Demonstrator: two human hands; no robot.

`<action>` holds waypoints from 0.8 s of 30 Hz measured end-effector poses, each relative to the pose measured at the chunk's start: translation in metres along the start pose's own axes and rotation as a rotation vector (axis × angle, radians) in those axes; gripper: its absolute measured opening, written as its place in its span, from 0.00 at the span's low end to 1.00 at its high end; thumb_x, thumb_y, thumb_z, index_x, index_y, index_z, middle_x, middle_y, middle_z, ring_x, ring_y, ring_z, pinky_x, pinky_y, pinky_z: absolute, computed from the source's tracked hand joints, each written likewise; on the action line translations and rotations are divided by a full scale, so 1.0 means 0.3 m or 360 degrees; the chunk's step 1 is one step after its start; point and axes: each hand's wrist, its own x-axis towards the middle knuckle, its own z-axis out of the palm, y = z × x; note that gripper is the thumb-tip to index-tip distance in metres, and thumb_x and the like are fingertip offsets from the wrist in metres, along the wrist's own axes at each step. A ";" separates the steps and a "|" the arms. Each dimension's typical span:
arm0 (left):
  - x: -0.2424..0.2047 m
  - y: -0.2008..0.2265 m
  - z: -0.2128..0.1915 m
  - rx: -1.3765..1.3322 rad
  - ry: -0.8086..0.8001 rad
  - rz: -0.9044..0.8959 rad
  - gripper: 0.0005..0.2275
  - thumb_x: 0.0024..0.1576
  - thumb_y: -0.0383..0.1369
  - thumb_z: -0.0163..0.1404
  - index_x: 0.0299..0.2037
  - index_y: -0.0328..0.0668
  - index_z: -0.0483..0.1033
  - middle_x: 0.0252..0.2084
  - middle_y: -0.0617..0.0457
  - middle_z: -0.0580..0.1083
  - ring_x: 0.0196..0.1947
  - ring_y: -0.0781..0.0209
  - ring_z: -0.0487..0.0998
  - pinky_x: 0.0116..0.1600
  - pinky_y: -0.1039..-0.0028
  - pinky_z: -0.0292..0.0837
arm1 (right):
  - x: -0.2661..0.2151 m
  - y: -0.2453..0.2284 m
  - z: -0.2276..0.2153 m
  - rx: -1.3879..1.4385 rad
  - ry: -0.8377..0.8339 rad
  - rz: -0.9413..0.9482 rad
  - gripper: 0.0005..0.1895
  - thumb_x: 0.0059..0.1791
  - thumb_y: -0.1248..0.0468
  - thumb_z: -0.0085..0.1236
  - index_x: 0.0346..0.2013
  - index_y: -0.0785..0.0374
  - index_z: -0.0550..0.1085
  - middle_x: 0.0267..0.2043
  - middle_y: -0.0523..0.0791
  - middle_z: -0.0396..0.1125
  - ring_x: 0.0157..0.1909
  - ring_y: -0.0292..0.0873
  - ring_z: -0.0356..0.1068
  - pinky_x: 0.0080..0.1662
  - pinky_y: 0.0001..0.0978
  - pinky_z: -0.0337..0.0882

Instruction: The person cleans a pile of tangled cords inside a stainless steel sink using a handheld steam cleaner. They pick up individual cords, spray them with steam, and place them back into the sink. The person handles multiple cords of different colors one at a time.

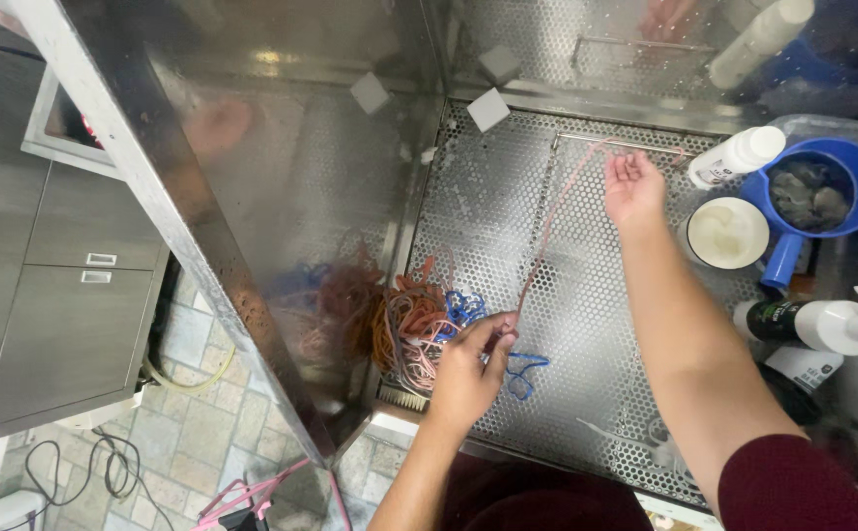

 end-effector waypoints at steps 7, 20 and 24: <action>-0.091 -0.030 0.055 -0.0274 -0.0067 -0.0500 0.13 0.62 0.28 0.50 0.56 0.35 0.75 0.30 0.48 0.81 0.24 0.68 0.79 0.31 0.77 0.75 | -0.466 0.052 -0.124 -0.0361 -0.0237 -0.0057 0.13 0.57 0.53 0.51 0.32 0.55 0.70 0.31 0.40 0.66 0.36 0.38 0.64 0.50 0.37 0.66; -0.266 -0.281 0.203 -0.0933 -0.0394 -0.1024 0.11 0.66 0.34 0.47 0.44 0.32 0.79 0.25 0.58 0.71 0.18 0.72 0.67 0.24 0.80 0.66 | -1.309 0.022 -0.298 -0.1968 -0.0875 -0.0723 0.07 0.54 0.67 0.52 0.45 0.68 0.71 0.49 0.48 0.68 0.44 0.40 0.70 0.45 0.34 0.73; -0.334 -0.339 0.269 -0.0969 -0.0427 -0.1110 0.12 0.66 0.35 0.46 0.44 0.35 0.79 0.26 0.58 0.71 0.20 0.71 0.67 0.25 0.81 0.64 | -1.447 -0.020 -0.270 -0.2307 -0.0993 -0.0875 0.13 0.52 0.69 0.53 0.51 0.65 0.69 0.45 0.48 0.71 0.45 0.41 0.71 0.50 0.34 0.71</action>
